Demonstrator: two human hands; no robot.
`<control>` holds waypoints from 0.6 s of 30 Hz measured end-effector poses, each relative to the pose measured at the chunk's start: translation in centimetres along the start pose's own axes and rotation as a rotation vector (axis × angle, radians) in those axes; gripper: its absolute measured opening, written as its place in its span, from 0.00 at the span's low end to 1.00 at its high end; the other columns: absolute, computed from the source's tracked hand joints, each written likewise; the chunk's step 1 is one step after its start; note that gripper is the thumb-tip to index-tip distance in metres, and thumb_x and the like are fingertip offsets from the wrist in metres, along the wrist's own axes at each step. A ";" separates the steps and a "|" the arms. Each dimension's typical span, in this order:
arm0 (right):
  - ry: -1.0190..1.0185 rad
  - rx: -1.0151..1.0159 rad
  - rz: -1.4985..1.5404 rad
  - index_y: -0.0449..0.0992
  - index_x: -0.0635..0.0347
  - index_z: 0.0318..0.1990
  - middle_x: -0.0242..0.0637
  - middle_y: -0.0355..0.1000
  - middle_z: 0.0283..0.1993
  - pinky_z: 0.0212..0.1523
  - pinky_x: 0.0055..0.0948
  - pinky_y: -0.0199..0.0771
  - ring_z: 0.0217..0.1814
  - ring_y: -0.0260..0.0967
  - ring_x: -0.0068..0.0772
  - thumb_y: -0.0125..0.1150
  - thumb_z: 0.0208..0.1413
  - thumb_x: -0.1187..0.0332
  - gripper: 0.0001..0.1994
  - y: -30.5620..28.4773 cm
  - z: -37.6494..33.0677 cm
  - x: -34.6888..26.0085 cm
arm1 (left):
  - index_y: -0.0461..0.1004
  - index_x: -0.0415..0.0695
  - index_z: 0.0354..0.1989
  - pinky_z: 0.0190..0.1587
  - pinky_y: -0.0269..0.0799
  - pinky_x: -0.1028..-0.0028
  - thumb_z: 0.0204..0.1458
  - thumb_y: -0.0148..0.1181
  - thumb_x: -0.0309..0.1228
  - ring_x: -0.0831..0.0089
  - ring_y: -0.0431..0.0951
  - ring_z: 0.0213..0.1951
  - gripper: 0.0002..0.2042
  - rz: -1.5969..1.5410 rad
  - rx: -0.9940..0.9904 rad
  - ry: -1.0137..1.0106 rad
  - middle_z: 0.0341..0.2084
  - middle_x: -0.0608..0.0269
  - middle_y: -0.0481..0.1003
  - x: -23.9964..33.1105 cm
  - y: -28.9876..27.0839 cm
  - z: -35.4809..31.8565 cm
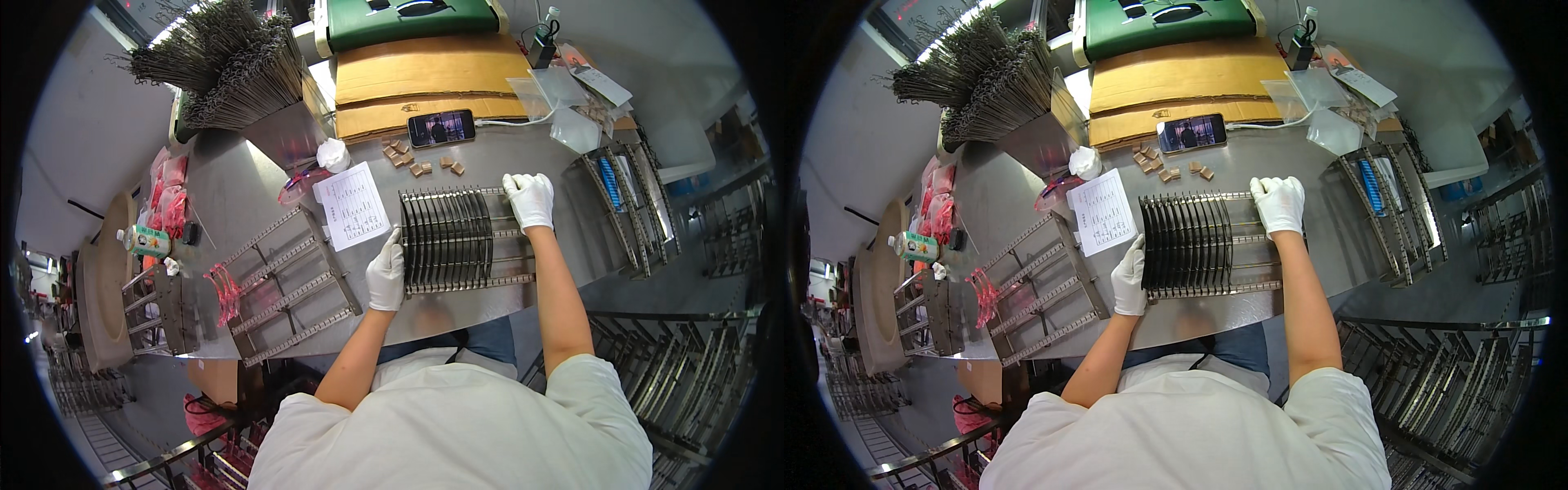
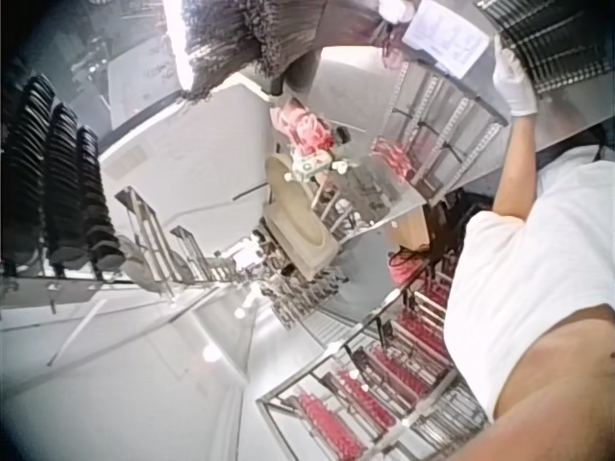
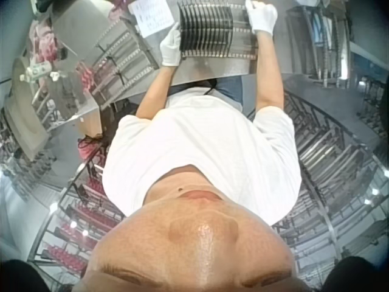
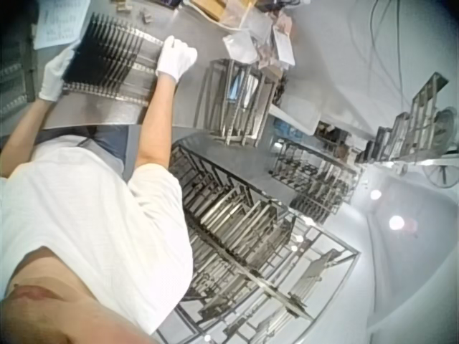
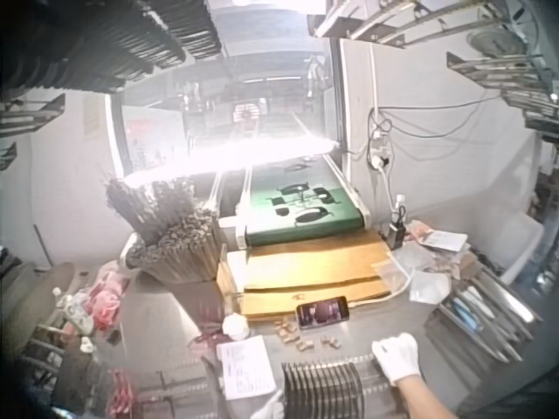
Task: The person assembles black plastic hangers by inserting them into a metal rack, then handles red plastic hangers and places them onto a nearby rack. The person repeatedly picks up black hangers, aligns them, and inserts them into the rack slots.
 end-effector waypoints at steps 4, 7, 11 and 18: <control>0.000 -0.001 -0.005 0.83 0.52 0.25 0.37 0.80 0.29 0.52 0.42 0.69 0.37 0.73 0.46 0.58 0.63 0.54 0.18 0.1 0.0 0.1 | 0.75 0.40 0.62 0.44 0.75 0.72 0.69 0.52 0.34 0.68 0.83 0.36 0.18 0.001 -0.004 -0.019 0.42 0.47 0.83 0.0 0.0 0.0; 0.000 -0.006 -0.010 0.83 0.52 0.26 0.37 0.80 0.29 0.52 0.42 0.69 0.37 0.73 0.46 0.58 0.63 0.54 0.18 0.2 0.0 0.1 | 0.75 0.40 0.62 0.46 0.76 0.71 0.69 0.52 0.33 0.65 0.85 0.40 0.17 -0.017 -0.007 -0.030 0.44 0.47 0.83 -0.2 0.1 -0.1; -0.003 -0.002 -0.003 0.83 0.52 0.26 0.37 0.80 0.29 0.52 0.42 0.69 0.37 0.73 0.46 0.58 0.63 0.54 0.18 0.2 0.0 0.1 | 0.75 0.39 0.62 0.50 0.77 0.69 0.70 0.51 0.33 0.61 0.85 0.46 0.17 -0.037 0.016 0.014 0.48 0.46 0.82 -0.3 0.3 0.0; -0.005 0.008 -0.014 0.82 0.52 0.25 0.37 0.80 0.29 0.52 0.42 0.69 0.37 0.73 0.46 0.58 0.63 0.54 0.17 0.1 0.0 0.0 | 0.75 0.38 0.62 0.51 0.77 0.68 0.70 0.51 0.33 0.59 0.85 0.49 0.18 -0.017 -0.003 -0.008 0.49 0.46 0.82 -0.3 0.2 0.0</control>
Point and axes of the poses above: each hand's wrist, its own z-axis towards the middle knuckle, its own y-axis out of the palm, x = y × z, the point moved 4 cm from there along z, towards the middle knuckle
